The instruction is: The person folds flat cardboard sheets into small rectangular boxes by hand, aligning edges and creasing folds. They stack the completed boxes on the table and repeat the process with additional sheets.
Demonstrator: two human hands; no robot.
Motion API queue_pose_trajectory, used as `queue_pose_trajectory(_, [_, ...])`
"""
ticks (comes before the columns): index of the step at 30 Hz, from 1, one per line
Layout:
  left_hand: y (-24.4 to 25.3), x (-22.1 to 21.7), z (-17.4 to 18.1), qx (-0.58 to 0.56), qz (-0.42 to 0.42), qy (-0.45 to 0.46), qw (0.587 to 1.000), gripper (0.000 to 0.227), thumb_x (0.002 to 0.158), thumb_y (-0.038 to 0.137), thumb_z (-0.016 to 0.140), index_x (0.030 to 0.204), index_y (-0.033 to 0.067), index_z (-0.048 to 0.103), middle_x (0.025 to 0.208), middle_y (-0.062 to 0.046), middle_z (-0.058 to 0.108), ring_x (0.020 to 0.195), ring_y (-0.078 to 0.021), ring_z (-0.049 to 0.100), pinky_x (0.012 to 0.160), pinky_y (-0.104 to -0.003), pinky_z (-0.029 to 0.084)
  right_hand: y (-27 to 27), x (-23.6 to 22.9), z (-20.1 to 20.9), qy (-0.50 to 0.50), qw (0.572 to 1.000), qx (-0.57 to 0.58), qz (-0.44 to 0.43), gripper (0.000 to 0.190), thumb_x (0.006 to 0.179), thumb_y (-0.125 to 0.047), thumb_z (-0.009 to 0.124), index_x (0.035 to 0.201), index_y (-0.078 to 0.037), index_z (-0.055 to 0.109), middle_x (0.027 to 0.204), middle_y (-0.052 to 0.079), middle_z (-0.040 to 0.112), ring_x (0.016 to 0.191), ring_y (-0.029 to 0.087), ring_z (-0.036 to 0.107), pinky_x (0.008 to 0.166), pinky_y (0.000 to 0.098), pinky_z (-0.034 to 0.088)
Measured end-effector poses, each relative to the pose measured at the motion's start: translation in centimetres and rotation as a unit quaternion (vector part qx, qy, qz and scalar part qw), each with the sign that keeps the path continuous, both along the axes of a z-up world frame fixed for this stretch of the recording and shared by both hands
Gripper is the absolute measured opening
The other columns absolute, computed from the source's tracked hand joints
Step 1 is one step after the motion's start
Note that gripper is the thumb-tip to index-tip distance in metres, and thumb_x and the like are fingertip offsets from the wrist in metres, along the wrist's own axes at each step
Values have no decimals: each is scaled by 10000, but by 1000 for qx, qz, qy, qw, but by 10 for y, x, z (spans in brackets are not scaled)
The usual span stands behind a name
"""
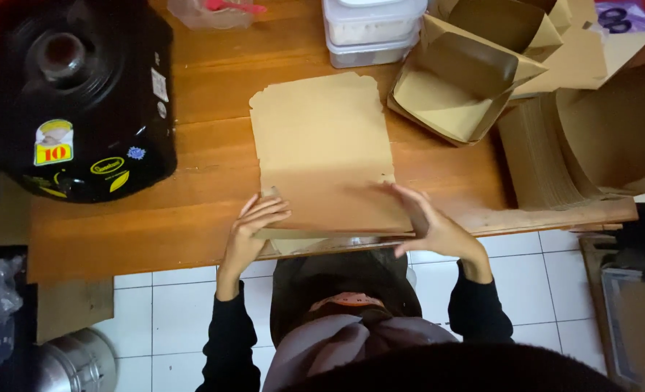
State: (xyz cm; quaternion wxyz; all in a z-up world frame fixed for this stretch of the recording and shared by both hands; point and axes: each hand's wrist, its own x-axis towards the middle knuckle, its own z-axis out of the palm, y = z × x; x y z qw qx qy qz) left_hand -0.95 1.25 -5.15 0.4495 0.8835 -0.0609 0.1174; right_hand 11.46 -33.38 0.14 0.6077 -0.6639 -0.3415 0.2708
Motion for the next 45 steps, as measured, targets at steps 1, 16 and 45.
queue_pose_trajectory(1, [0,-1,-4,1,2,-2,1000,326,818,37,707,1083,221,759,1196,15,729,1225,-235,610,1158,-502,285,-5,5,-18,-2,1000,1,2,1208,559,-63,932,1542,-91,231,1604,143,236,1469,316,200,1186,482,132])
queue_pose_trajectory(16, [-11,27,8,-66,188,190,961,657,878,435,740,1326,-14,566,1222,-239,656,1172,-398,601,1003,-529,475,28,28,-81,-86,919,-239,-302,490,732,-443,875,937,-17,745,903,226,726,924,422,692,758,530,539])
queue_pose_trajectory(45, [-103,-50,113,214,-8,-96,972,693,896,453,676,1484,163,450,1210,-195,609,1142,-417,603,699,-459,574,94,-62,-98,-299,899,46,-316,899,646,45,856,1414,60,390,1325,222,551,1054,363,672,882,432,585])
